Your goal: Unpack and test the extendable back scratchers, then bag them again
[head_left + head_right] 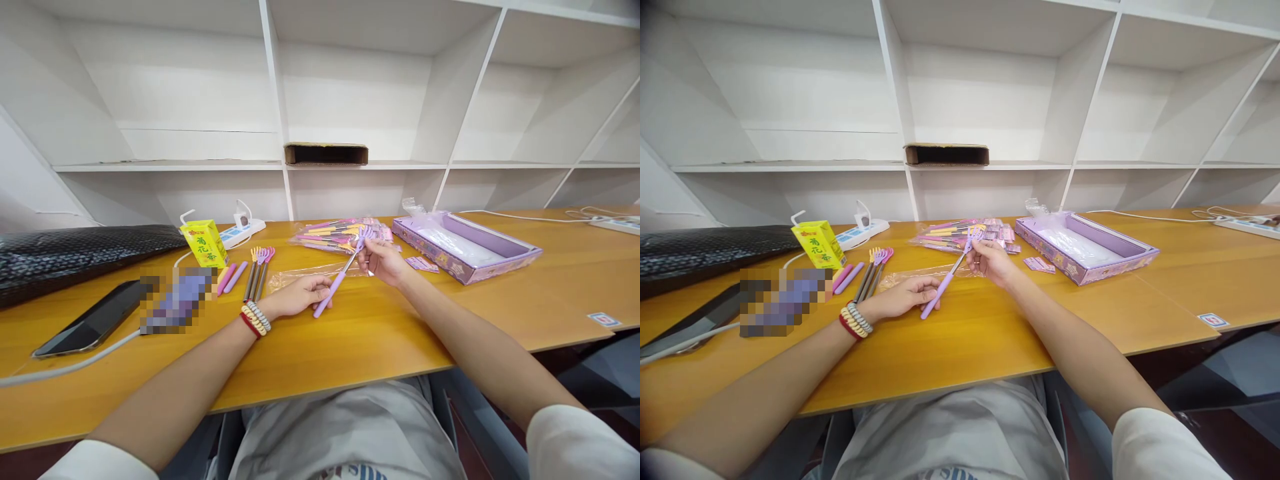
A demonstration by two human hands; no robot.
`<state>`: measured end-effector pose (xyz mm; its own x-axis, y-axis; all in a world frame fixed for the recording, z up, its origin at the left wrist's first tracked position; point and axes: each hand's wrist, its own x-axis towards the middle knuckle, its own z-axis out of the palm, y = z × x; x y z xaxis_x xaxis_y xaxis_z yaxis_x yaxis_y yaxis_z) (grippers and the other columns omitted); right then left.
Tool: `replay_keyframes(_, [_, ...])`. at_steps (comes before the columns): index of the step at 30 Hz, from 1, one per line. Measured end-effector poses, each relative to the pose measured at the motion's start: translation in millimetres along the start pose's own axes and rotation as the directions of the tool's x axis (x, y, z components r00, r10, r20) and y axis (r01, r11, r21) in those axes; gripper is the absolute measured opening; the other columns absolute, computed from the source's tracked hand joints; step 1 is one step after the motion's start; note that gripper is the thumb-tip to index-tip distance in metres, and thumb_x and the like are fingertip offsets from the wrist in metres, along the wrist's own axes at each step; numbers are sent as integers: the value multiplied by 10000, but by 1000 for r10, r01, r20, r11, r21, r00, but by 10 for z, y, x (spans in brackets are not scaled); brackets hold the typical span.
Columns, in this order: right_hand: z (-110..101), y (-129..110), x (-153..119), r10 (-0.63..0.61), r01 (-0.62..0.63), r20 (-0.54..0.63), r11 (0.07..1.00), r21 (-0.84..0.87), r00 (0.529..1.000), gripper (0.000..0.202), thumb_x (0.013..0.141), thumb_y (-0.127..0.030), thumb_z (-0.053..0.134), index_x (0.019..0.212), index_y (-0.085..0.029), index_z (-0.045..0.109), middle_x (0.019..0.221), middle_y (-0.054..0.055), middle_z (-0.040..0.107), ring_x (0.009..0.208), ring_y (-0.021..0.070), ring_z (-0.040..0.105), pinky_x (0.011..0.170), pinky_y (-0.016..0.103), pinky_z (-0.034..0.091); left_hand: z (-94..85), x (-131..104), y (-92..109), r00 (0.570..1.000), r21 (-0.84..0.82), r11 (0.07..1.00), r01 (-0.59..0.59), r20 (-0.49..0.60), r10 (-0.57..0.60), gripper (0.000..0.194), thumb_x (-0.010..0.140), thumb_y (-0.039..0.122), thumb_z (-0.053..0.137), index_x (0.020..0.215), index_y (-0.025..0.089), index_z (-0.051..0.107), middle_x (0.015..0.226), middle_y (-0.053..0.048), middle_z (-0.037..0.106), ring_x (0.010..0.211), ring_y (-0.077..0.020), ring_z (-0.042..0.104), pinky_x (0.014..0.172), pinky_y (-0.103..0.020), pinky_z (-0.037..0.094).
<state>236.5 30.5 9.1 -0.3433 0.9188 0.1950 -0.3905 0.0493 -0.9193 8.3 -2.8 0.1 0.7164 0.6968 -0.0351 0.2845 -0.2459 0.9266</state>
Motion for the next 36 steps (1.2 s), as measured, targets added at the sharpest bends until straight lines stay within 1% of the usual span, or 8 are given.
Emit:
replay_keyframes(5, [-47,-11,24,-40,39,-41,999,-17,998,344,732,-472,625,919,-185,599,533,-26,551,427,98,464,414,227,362,-12,-10,30,994,186,981,-59,-77,74,272,794,430,527,832,167,581,601,15,558,504,-107,483,551,-249,393])
replay_keyframes(11, [-77,-34,38,-13,10,-111,1000,-29,994,322,705,-484,642,728,-176,548,532,-17,563,417,99,469,396,230,350,-5,-11,27,961,319,947,45,-273,46,263,714,429,602,706,180,518,547,47,502,438,-98,443,451,-234,319])
replay_keyframes(16, [-70,-16,41,-41,36,-108,998,-53,993,278,695,-416,673,709,-168,547,555,-21,560,421,89,474,390,228,348,-30,3,-5,910,454,888,75,-395,125,261,679,413,624,654,182,504,587,40,510,519,-108,446,504,-241,323])
replay_keyframes(19, [-73,-10,40,-54,45,-117,996,-83,992,282,667,-401,703,704,-167,550,564,-25,556,422,82,474,389,223,348,-47,3,-18,903,495,864,96,-409,134,271,690,440,607,676,179,534,640,24,550,575,-121,475,528,-243,337])
replay_keyframes(23, [-102,25,41,-65,39,-141,984,-174,988,326,636,-426,726,655,-166,530,533,-27,552,415,82,472,382,219,352,-55,-10,-22,916,571,818,69,-361,175,267,766,434,517,795,186,612,745,-1,629,652,-146,536,589,-255,375])
replay_keyframes(29, [-76,114,54,-80,40,-127,956,-291,989,351,646,-476,705,659,-159,555,502,-20,548,390,76,458,364,212,341,-26,-39,53,899,734,675,76,-343,272,346,879,401,357,1074,217,575,1009,-45,652,890,-201,583,742,-290,396])
replay_keyframes(33, [-92,5,102,-147,110,-222,979,-172,964,364,607,-452,743,620,-162,523,440,-50,483,363,51,401,346,189,320,-85,-78,138,881,816,522,249,-414,228,448,893,513,270,956,206,590,795,-56,655,730,-207,596,600,-276,349])
replay_keyframes(36, [-248,-210,120,-215,202,-361,977,-73,908,350,602,-409,761,633,-158,519,406,-77,419,347,28,328,316,156,257,-262,-136,171,844,846,385,368,-478,244,539,887,567,208,811,200,596,649,-47,620,619,-197,573,534,-270,276])
